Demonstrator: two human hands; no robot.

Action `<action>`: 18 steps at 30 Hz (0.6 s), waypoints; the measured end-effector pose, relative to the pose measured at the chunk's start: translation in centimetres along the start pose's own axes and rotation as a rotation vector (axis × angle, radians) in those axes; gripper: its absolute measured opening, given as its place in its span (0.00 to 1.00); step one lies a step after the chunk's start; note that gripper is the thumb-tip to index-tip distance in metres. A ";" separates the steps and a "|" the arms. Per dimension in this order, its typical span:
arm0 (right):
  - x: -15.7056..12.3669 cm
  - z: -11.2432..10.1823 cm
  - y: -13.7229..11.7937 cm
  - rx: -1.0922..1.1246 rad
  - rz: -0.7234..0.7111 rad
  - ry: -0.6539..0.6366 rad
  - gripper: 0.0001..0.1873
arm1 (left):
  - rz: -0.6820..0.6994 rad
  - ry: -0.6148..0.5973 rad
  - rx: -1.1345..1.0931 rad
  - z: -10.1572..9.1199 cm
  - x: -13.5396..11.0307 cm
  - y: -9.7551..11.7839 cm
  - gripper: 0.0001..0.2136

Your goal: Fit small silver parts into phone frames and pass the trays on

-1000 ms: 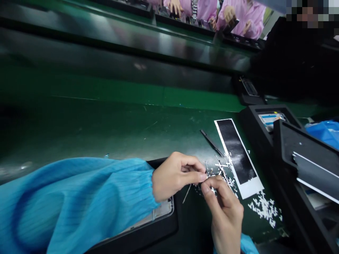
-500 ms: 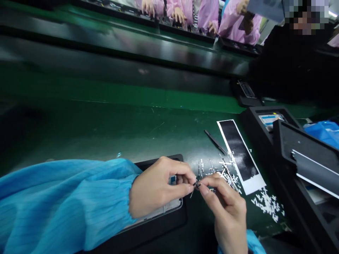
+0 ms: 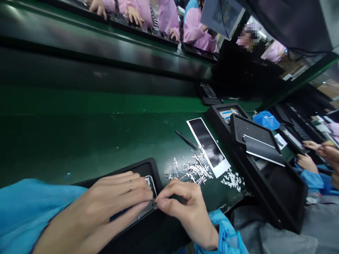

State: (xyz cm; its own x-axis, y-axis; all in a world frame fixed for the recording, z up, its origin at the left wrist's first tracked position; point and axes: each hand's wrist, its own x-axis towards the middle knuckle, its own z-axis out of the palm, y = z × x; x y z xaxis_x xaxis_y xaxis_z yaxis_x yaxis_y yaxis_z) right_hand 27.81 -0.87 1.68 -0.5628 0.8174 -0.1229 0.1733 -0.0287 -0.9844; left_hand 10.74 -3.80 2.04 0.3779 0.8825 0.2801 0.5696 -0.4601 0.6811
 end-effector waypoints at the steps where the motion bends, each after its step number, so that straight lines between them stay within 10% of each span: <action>1: 0.0 0.0 -0.1 0.032 0.003 -0.028 0.06 | 0.037 0.006 0.044 -0.1 -0.1 0.1 0.13; 10: -0.1 0.8 1.9 0.000 -0.012 -0.015 0.11 | -0.090 -0.052 -0.177 0.0 0.7 0.4 0.11; 18: -3.8 -6.5 6.7 -0.648 0.078 0.675 0.13 | -0.436 -0.179 -0.425 -2.0 0.3 -2.2 0.10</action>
State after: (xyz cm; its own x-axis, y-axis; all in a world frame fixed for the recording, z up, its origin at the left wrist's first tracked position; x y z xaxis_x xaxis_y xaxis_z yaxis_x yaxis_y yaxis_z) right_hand 36.37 -0.44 -3.60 0.0224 0.9933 0.1133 0.7215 0.0624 -0.6896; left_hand 8.18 -2.30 1.99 0.3139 0.9329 -0.1765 0.3732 0.0497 0.9264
